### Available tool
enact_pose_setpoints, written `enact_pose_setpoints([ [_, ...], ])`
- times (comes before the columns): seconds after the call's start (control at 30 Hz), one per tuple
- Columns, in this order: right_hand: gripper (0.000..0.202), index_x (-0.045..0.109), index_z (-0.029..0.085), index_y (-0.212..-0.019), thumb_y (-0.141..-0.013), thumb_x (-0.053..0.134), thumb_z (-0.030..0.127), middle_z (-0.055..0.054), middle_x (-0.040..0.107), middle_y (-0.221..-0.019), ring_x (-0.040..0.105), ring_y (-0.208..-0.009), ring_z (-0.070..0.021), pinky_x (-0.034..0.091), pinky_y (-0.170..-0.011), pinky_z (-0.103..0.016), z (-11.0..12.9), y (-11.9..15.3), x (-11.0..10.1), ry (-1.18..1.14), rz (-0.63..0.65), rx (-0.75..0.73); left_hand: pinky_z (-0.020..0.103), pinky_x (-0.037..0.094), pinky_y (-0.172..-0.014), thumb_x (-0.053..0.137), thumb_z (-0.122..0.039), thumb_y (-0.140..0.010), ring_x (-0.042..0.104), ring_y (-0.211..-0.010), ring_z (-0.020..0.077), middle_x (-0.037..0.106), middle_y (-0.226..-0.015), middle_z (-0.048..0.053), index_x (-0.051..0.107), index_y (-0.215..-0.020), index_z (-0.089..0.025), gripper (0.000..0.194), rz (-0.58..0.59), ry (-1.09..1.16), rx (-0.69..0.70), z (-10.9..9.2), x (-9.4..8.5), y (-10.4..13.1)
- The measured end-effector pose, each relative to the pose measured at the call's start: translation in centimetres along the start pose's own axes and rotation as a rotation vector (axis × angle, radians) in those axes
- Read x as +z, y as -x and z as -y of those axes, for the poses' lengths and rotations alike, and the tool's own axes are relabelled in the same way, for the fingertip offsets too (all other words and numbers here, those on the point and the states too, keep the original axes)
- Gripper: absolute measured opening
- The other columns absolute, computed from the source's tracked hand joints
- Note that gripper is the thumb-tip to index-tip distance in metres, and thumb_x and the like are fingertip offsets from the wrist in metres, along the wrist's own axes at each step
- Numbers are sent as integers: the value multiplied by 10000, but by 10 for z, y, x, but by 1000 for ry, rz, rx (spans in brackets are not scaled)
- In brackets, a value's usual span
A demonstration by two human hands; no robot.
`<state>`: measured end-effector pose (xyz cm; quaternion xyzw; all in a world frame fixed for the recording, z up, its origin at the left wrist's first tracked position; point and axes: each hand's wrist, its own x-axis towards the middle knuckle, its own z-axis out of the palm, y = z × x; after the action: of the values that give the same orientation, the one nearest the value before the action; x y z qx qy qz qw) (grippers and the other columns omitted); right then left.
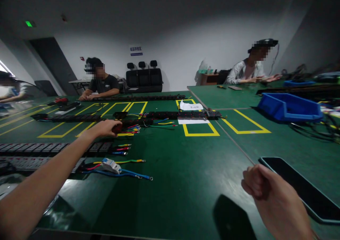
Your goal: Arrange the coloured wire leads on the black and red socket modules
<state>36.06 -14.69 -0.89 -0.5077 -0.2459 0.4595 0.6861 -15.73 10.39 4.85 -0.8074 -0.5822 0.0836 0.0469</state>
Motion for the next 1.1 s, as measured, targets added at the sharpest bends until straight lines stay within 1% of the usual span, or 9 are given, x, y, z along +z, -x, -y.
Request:
enact_pose_setpoints([
  [0.1,519,445,201,-463,-644,815,515,8,312,-504,305,-476,-121,331,-418,-300,0,3,13,8,26,9,385,498,-908,758,-412,-694,635,-1148,347,678,-1256,128,590,-1308,-238,659,13,2,-48,12,20,8],
  [0.23,508,456,203,-476,-684,810,502,17,331,-506,301,-468,-113,341,-411,-280,-10,8,21,-9,74,17,388,496,-934,744,-507,-695,640,-1151,336,690,-1237,132,562,-1284,-224,678,21,45,-71,19,30,11],
  [0.53,492,470,215,-480,-670,815,509,24,340,-509,305,-466,-118,370,-408,-273,-17,8,13,17,58,41,304,528,-885,729,-338,-627,698,-1048,254,740,-1147,51,594,-1201,-225,601,129,182,-29,21,21,8],
  [0.63,510,458,213,-466,-655,817,523,22,335,-498,299,-460,-116,362,-404,-277,-18,7,11,37,42,51,310,527,-898,766,-410,-598,693,-1072,271,736,-1186,74,627,-1209,-212,658,148,200,-50,25,17,7],
  [0.73,533,444,214,-466,-670,797,559,20,331,-493,297,-457,-119,356,-402,-284,-21,7,8,52,31,53,287,534,-874,749,-586,-625,704,-1050,265,744,-1179,75,667,-1183,-211,677,168,220,-70,29,13,5],
  [0.8,536,436,215,-467,-691,782,557,19,329,-490,299,-460,-123,358,-409,-286,-23,7,6,58,29,61,289,532,-877,671,-677,-683,703,-1050,270,751,-1158,79,691,-1139,-210,653,151,213,-98,33,11,3],
  [0.9,528,436,215,-463,-696,784,537,19,331,-484,302,-461,-124,363,-418,-285,-27,8,3,60,25,69,348,496,-966,564,-693,-764,655,-1146,322,726,-1207,131,687,-1144,-179,651,58,161,-162,36,12,-2],
  [1.0,518,456,214,-469,-691,795,538,22,342,-486,306,-463,-122,362,-423,-279,-33,9,1,48,26,63,390,446,-1043,565,-673,-765,585,-1248,360,688,-1268,171,645,-1236,-151,708,-7,129,-201,38,18,-12],
  [1.1,515,465,213,-480,-708,789,542,31,332,-483,287,-462,-117,342,-417,-270,-41,8,1,31,31,67,428,453,-1031,572,-701,-746,588,-1234,386,683,-1258,188,611,-1288,-140,781,-6,154,-194,36,26,-27],
])
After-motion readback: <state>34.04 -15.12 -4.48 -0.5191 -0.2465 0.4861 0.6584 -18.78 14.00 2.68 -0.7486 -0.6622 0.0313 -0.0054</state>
